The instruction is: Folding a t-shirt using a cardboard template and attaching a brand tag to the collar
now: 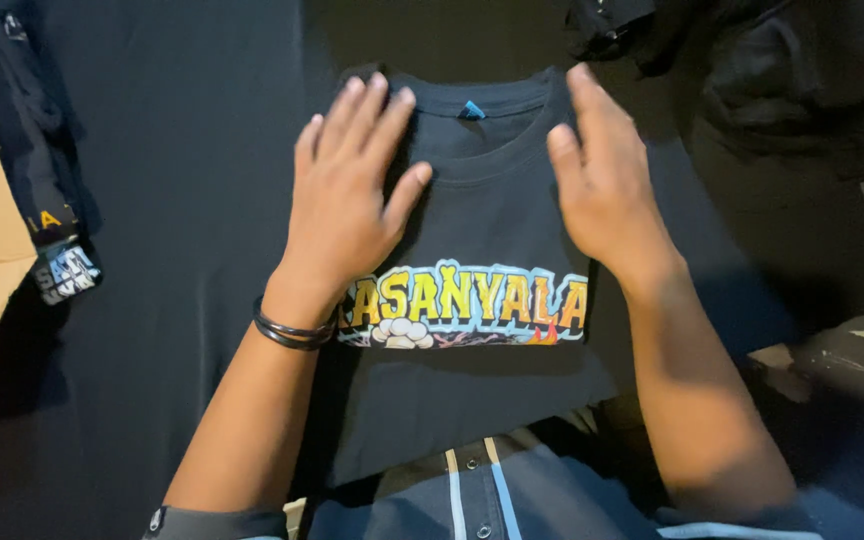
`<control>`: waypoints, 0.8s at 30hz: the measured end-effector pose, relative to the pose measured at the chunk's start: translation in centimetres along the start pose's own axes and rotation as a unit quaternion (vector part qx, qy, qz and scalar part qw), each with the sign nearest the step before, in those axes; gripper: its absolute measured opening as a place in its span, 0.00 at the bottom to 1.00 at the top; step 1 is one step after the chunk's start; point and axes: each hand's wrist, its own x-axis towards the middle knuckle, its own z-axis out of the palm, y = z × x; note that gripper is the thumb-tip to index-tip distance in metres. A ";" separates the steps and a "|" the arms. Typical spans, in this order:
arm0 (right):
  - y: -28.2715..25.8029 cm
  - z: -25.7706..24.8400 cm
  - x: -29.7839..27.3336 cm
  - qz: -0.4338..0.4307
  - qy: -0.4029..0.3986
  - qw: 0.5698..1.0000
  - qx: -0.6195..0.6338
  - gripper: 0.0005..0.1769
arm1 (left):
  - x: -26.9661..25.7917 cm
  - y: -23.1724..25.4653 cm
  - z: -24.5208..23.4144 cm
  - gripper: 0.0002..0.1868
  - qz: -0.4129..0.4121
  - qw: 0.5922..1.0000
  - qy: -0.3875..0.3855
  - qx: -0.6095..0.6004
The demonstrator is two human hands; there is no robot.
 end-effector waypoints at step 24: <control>-10.9 0.2 -7.4 0.022 -0.076 0.993 -0.086 0.41 | -4.0 4.7 -0.6 0.32 0.029 0.999 -0.020 0.002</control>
